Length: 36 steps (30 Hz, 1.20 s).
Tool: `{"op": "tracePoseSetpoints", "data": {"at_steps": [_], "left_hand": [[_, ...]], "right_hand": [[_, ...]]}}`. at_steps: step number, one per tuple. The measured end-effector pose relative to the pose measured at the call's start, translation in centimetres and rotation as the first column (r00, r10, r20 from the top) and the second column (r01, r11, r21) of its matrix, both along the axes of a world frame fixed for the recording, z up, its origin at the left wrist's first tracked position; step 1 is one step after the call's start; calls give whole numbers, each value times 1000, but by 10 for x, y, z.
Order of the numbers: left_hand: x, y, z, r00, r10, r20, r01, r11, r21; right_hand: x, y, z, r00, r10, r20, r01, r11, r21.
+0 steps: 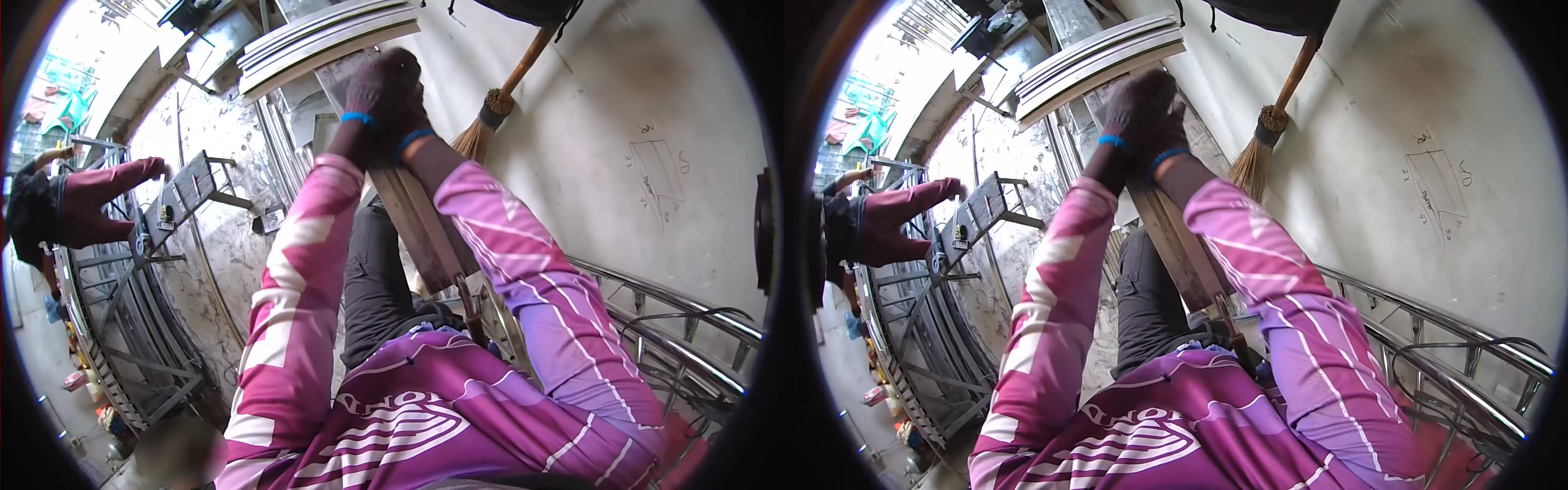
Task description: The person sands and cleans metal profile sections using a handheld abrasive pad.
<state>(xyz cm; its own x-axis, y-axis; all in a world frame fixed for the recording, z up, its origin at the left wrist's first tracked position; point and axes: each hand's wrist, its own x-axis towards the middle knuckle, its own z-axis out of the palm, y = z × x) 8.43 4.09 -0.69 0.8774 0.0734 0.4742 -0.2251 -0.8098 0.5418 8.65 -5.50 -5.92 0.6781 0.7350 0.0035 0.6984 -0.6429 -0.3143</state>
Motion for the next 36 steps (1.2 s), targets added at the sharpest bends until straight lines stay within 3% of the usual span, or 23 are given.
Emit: {"op": "tracePoseSetpoints", "data": {"at_steps": [1, 2, 3, 4, 6, 7, 9, 10, 12, 13, 16, 17, 20, 23, 26, 27, 29, 30, 31, 32, 33, 34, 36], "left_hand": [[-23, -17, 4, 999, 3, -43, -2, 999, 32], [-49, -36, 7, 996, 9, -86, -4, 998, 61], [-72, -54, 4, 998, -4, -70, 1, 999, -51], [-97, -72, 2, 999, -13, -53, 4, 987, -163], [-145, -110, 19, 999, 12, 33, -13, 1000, 12], [-163, -124, 28, 999, 16, 31, -17, 1000, 8], [-183, -141, 38, 978, -148, -147, 83, 924, -373], [-181, -140, 34, 977, -148, -153, 80, 922, -379], [-169, -133, 23, 961, -196, -194, 45, 806, -591], [-157, -121, 45, 944, -158, -289, -67, 768, -637], [-107, -85, 33, 974, -93, -206, -98, 646, -757], [-87, -64, 29, 982, -90, -166, -54, 708, -704], [-28, -2, 8, 999, -34, 13, 35, 825, -564], [1, 19, 27, 966, 13, -259, -192, 705, -682], [-17, -3, 35, 962, 40, -270, -194, 795, -574], [-28, -14, 32, 978, -18, -209, -122, 764, -634], [-63, -44, 39, 950, -44, -310, -168, 763, -624], [-85, -58, 25, 984, -73, -159, 2, 913, -407], [-106, -83, 35, 930, -75, -359, -176, 768, -616], [-129, -101, 47, 927, -34, -373, -172, 846, -505], [-145, -114, 46, 928, -87, -363, -131, 834, -536], [-160, -129, 52, 952, -57, -300, -131, 811, -571], [-157, -129, 56, 946, -97, -309, -123, 775, -620]], "right_hand": [[-21, -20, -9, 990, 52, 132, -55, 998, 16], [-49, -43, 8, 992, 48, 114, -45, 999, -28], [-68, -62, 29, 994, 45, 101, -38, 997, -72], [-75, -74, -16, 997, -81, -5, 78, 937, 341], [-107, -110, 7, 999, -23, -27, 31, 939, 341], [-131, -120, 21, 999, 27, -47, -9, 939, 345], [-167, -149, 47, 989, 122, -89, -83, 933, 351], [-171, -157, 59, 979, 167, -115, -117, 928, 355], [-167, -147, 64, 967, 209, -148, -145, 923, 357], [-156, -137, 55, 977, 176, -124, -131, 943, 306], [-111, -96, 29, 996, 81, -29, -76, 985, 153], [-94, -81, 45, 995, 91, 25, -90, 995, -41], [-52, -23, 72, 998, 6, -70, -17, 986, -164], [-28, 14, 47, 994, -105, 2, 105, 993, -56], [-35, -3, 41, 997, -52, 55, 47, 996, 80], [-48, -16, 42, 994, -27, 106, 27, 1000, 0], [-81, -53, 62, 999, 39, 23, -37, 995, -90], [-101, -74, 48, 995, 56, 88, -54, 998, -25], [-117, -93, 49, 993, 97, 73, -98, 995, 21], [-131, -109, 24, 995, 71, 63, -87, 954, 286], [-150, -120, 61, 965, -10, -261, 119, 907, 405], [-164, -132, 63, 964, -13, -265, 122, 908, 400], [-177, -152, 61, 993, 85, 77, -90, 993, 73]]}}
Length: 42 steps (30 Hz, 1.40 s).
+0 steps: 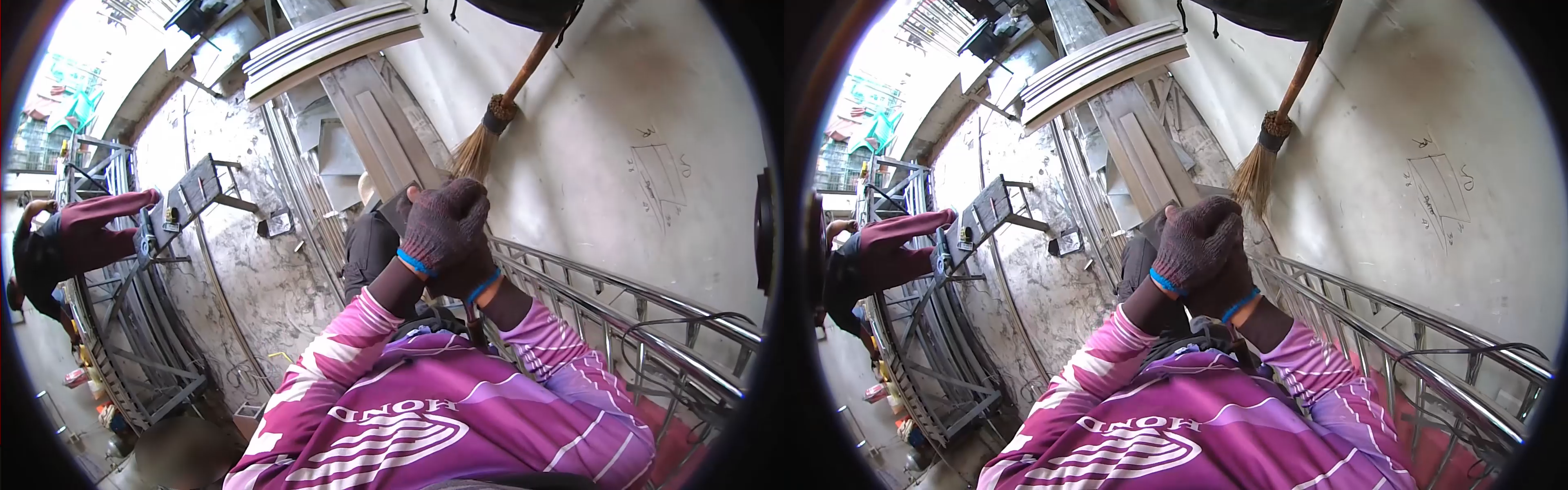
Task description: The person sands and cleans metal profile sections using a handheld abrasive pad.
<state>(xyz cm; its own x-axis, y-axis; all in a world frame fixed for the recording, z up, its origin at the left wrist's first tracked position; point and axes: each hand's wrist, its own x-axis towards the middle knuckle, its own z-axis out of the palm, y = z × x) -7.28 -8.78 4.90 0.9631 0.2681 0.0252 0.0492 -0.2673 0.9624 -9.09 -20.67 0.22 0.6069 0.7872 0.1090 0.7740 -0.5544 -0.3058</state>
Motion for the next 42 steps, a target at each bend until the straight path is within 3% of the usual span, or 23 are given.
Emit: {"op": "tracePoseSetpoints", "data": {"at_steps": [1, 2, 4, 6, 7, 10, 12, 14, 16, 18, 20, 21, 22, 26, 29, 30, 31, 32, 33, 34, 38, 40, 42], "left_hand": [[0, 1, 1, 1000, -21, -13, 21, 998, -58], [0, 4, 1, 999, -43, -22, 41, 993, -112], [16, 22, -35, 998, -56, 43, 62, 988, -143], [44, 46, -29, 998, 50, 35, -43, 983, -180], [62, 63, -28, 994, 75, 75, -59, 980, -192], [117, 112, -36, 976, 106, 190, -99, 994, -45], [132, 119, -13, 988, 127, 90, -130, 991, 36], [134, 116, -18, 990, 94, 102, -104, 989, 103], [122, 107, -23, 994, 68, 88, -82, 983, 164], [82, 72, -23, 994, 101, 38, -107, 976, 191], [40, 46, -57, 954, -53, 294, -74, 912, 403], [14, 21, -38, 980, -48, 195, -12, 954, 299], [-9, -1, -17, 994, -58, 93, 40, 982, 184], [-37, -22, -33, 973, -128, 192, 87, 975, 205], [-12, 7, -35, 975, -150, 166, 127, 982, 140], [2, 16, -29, 993, -62, 102, 49, 991, 125], [23, 36, -33, 989, -68, 130, 37, 974, 225], [41, 50, -21, 995, -8, 95, -5, 991, 136], [68, 73, -32, 964, -93, 249, 15, 953, 301], [91, 89, -27, 990, -8, 139, -9, 993, 115], [154, 135, -30, 995, 36, 93, -54, 979, 198], [147, 130, -35, 990, 26, 139, -62, 965, 256], [128, 114, -37, 984, 19, 176, -69, 956, 285]], "right_hand": [[5, 0, -6, 978, 25, -207, 23, 974, 226], [11, 6, -8, 977, 23, -213, 26, 975, 222], [30, 28, -10, 983, -22, -180, 43, 993, 114], [58, 57, -22, 992, -55, 118, 55, 998, 2], [74, 77, -4, 994, -113, 4, 113, 993, -34], [118, 127, -16, 984, -175, -43, 177, 983, 52], [139, 151, -10, 977, -189, -98, 175, 974, -142], [137, 149, -22, 978, -207, -34, 206, 978, -39], [123, 136, -22, 974, -225, 9, 224, 973, 53], [89, 93, 2, 988, -100, -116, 92, 993, -75], [50, 55, -10, 998, -46, 50, 53, 988, -145], [35, 39, -11, 998, -41, 46, 48, 988, -149], [21, 22, -9, 998, -12, 70, 15, 999, -39], [3, -6, -3, 988, 62, 143, -98, 959, 264], [19, 26, -6, 860, -84, -504, 343, 825, 449], [31, 37, -12, 857, -87, -507, 346, 827, 443], [50, 51, -21, 943, -118, -313, 224, 918, 328], [68, 66, -27, 989, -107, -105, 125, 976, 178], [87, 87, -22, 989, -115, -89, 121, 990, 69], [106, 108, -15, 990, -119, -71, 117, 992, -40], [149, 155, -26, 984, -173, 38, 170, 983, 76], [151, 153, -15, 978, -171, -123, 156, 980, -126], [127, 136, -26, 986, -161, 33, 163, 985, -55]]}}
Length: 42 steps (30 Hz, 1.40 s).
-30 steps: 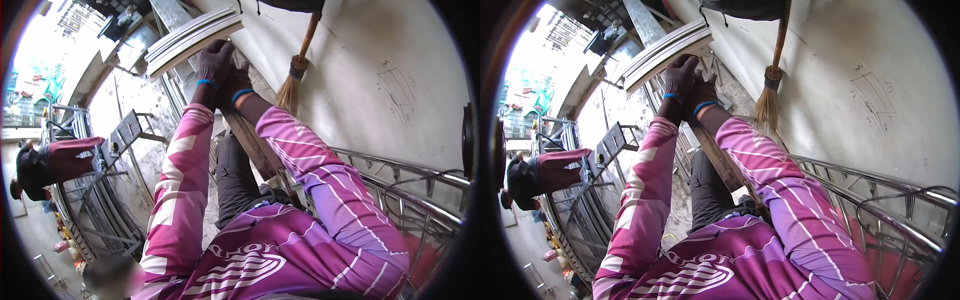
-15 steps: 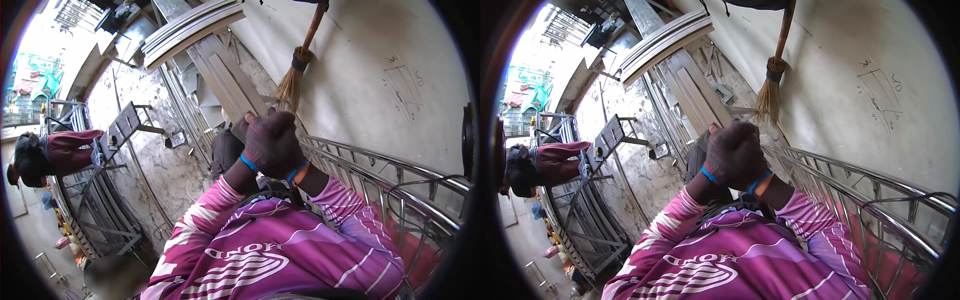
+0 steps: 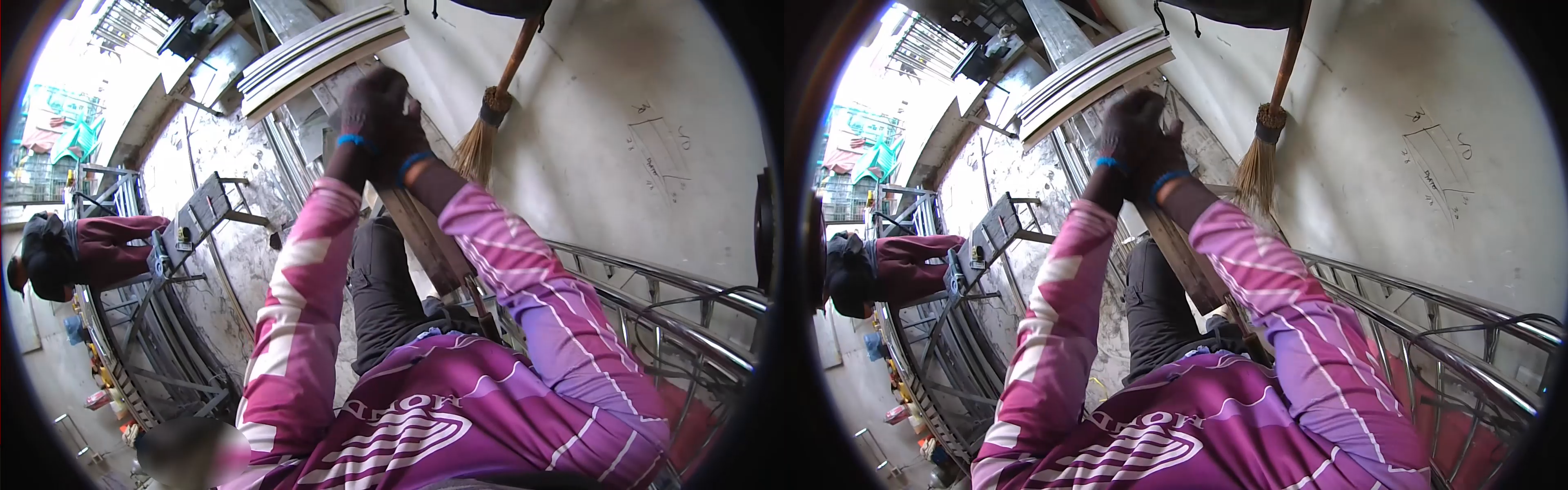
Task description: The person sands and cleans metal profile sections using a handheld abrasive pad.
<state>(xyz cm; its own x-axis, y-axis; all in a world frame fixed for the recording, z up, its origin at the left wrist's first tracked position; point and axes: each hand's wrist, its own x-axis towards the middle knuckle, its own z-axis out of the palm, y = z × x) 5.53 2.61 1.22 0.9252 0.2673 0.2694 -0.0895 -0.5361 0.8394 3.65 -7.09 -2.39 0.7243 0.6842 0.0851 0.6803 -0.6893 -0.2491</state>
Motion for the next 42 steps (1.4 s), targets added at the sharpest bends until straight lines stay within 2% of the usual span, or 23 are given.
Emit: {"op": "tracePoseSetpoints", "data": {"at_steps": [1, 2, 3, 4, 5, 6, 8, 9, 13, 14, 16, 18, 20, 22, 25, 27, 28, 30, 35, 36, 37, 39, 42], "left_hand": [[-15, -11, -5, 1000, -1, -1, 1, 999, -34], [-31, -19, -19, 992, -93, 85, 63, 951, 302], [-51, -39, -16, 994, -103, 25, 88, 939, 333], [-75, -62, -6, 992, -62, -109, 68, 996, 52], [-91, -80, -18, 998, -43, -44, 48, 989, 138], [-115, -98, 11, 963, -219, -156, 173, 949, -264], [-135, -117, 8, 974, -221, 43, 221, 975, 20], [-142, -118, 10, 969, -244, -37, 246, 959, 143], [-123, -94, 18, 985, -128, -114, 122, 991, -53], [-102, -77, -10, 996, -86, 2, 85, 993, 83], [-62, -51, -6, 1000, -12, -16, 7, 955, -297], [-20, -12, -2, 996, -37, 75, 39, 999, -28], [11, 13, 5, 999, -16, -50, 7, 986, -167], [18, 18, 9, 999, -10, -35, 6, 993, -117], [3, -2, -4, 993, -5, -117, -15, 986, -168], [-28, -30, -5, 991, -58, -120, 34, 981, -191], [-53, -49, 7, 989, -43, -140, 40, 999, -27], [-90, -87, 8, 983, -95, -155, 98, 995, 12], [-150, -135, 16, 965, -259, -27, 255, 962, -100], [-153, -135, 15, 946, -323, -38, 318, 943, -99], [-154, -132, 14, 938, -329, -112, 281, 908, -312], [-139, -112, 21, 947, -280, -156, 215, 916, -339], [-91, -70, 7, 983, -107, -151, 45, 929, -367]], "right_hand": [[-14, -16, -6, 999, 26, 46, -28, 999, 30], [-29, -33, -9, 994, 56, 93, -61, 997, 53], [-45, -51, 11, 998, 68, 8, -68, 998, 8], [-61, -68, 31, 994, 78, -79, -81, 996, -36], [-79, -84, 7, 993, 112, -37, -100, 964, 246], [-88, -94, -16, 991, 133, 11, -120, 854, 506], [-87, -95, -11, 992, 124, -33, -95, 878, 468], [-85, -95, -5, 991, 110, -75, -67, 898, 436], [-84, -90, 18, 969, 31, -246, 46, 952, 301], [-84, -87, 18, 958, 7, -287, 73, 961, 268], [-53, -55, -7, 995, 56, 83, -57, 998, 11], [-17, -16, 8, 1000, 0, -7, 0, 1000, -16], [10, 14, -1, 999, -48, 13, 48, 998, -32], [12, 25, 4, 986, -118, 115, 117, 993, 16], [-1, 5, 10, 991, -108, -74, 105, 993, -46], [-32, -31, -4, 1000, -7, -6, 7, 993, 120], [-50, -50, -10, 995, 7, 103, -6, 1000, -9], [-82, -81, 19, 997, 21, -79, -26, 998, -63], [-139, -146, -14, 924, 187, -335, 53, 803, 593], [-138, -144, -21, 923, 186, -336, 54, 803, 594], [-136, -137, -25, 985, 55, -166, 17, 915, 403], [-130, -119, -29, 966, -74, 249, 85, 996, -33], [-80, -71, -17, 988, -73, 139, 66, 996, 52]]}}
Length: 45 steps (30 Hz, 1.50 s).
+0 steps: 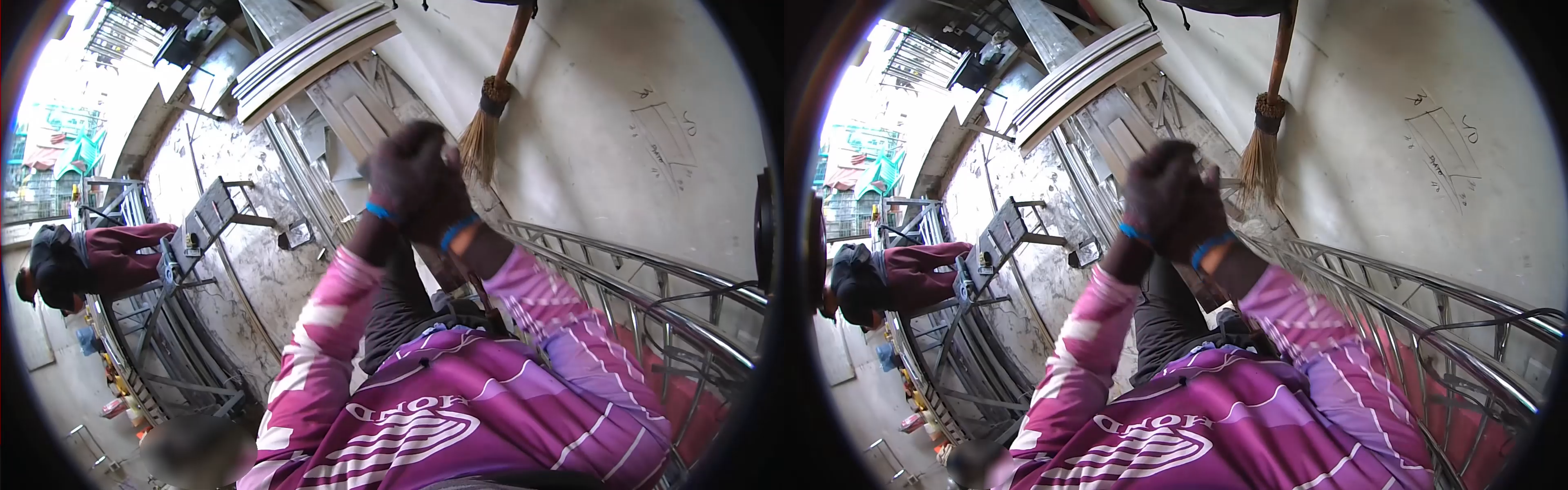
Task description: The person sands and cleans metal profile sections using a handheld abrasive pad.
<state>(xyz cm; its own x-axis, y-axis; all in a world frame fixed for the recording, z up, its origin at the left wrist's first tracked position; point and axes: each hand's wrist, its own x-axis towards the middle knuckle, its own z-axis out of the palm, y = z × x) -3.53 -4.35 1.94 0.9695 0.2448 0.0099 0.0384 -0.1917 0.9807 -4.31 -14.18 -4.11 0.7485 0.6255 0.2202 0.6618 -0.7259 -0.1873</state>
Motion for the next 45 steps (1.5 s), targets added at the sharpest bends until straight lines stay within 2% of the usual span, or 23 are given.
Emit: {"op": "tracePoseSetpoints", "data": {"at_steps": [2, 4, 7, 11, 12, 14, 16, 17, 19, 20, 22, 23, 26, 28, 30, 31, 32, 33, 34, 36, 39, 43, 45], "left_hand": [[48, 42, -16, 948, -20, 318, -35, 986, 166], [85, 72, -1, 994, 61, 90, -71, 991, 117], [111, 87, 6, 994, 108, -8, -107, 991, 80], [73, 50, -2, 994, 85, 74, -86, 996, 8], [53, 37, 0, 990, 42, 132, -49, 997, 51], [2, 1, 22, 984, 35, 175, -25, 998, -59], [-41, -13, 20, 982, -3, 187, 11, 999, -42], [-58, -20, 15, 971, 90, 220, -63, 990, -127], [-88, -28, 2, 936, 276, 218, -217, 941, -259], [-100, -25, -2, 910, 368, 192, -302, 904, -301], [-124, -13, -13, 879, 451, 155, -369, 849, -379], [-134, -2, -23, 883, 452, 126, -394, 860, -326], [-151, 15, -48, 893, 447, 63, -423, 878, -224], [-154, 12, -56, 895, 444, 28, -433, 883, -180], [-143, -5, -45, 912, 380, 157, -382, 924, -15], [-140, -10, -30, 947, 320, 40, -320, 947, -6], [-135, -14, -34, 943, 329, 38, -329, 944, -12], [-128, -16, -40, 937, 336, 92, -347, 924, 160], [-120, -18, -44, 931, 332, 148, -363, 872, 328], [-110, -18, -47, 934, 335, 125, -358, 886, 297], [-93, -12, -55, 908, 397, 132, -419, 862, 286], [-59, 10, -65, 880, 473, 32, -468, 854, 227], [-37, 25, -69, 867, 497, 41, -492, 839, 234]], "right_hand": [[42, 35, 34, 962, 6, -275, -26, 997, -71], [71, 64, 54, 952, 7, -306, -34, 996, -83], [88, 88, 38, 974, -40, -224, 39, 999, -7], [55, 43, 36, 984, 54, -168, -38, 994, 101], [39, 26, 28, 991, 52, -123, -41, 994, 97], [18, -8, 26, 996, 69, -62, -64, 995, 79], [-1, -38, 36, 927, 160, -339, -17, 922, 387], [-3, -45, 34, 926, 152, -346, -13, 928, 373], [-4, -57, 28, 976, 218, -21, -185, 870, 457], [-6, -57, 39, 976, 214, -30, -178, 877, 446], [-9, -54, 68, 967, -37, -253, 56, 996, 69], [-3, -54, 80, 906, -103, -410, 104, 994, -21], [10, -71, 69, 879, 4, -477, 13, 999, 31], [9, -75, 69, 852, -25, -523, 6, 999, -39], [5, -75, 70, 840, -26, -542, 82, 993, 81], [5, -75, 64, 840, -22, -543, 73, 995, 73], [5, -72, 53, 881, 11, -473, 89, 978, 188], [5, -69, 47, 916, 35, -399, 96, 948, 304], [4, -65, 45, 916, 42, -399, 88, 950, 301], [3, -54, 42, 925, -61, -376, 179, 941, 288], [7, -45, 34, 953, -86, -291, 164, 953, 255], [28, -26, 26, 973, -11, -229, 99, 922, 375], [46, -6, 34, 885, -89, -456, 194, 963, 188]]}}
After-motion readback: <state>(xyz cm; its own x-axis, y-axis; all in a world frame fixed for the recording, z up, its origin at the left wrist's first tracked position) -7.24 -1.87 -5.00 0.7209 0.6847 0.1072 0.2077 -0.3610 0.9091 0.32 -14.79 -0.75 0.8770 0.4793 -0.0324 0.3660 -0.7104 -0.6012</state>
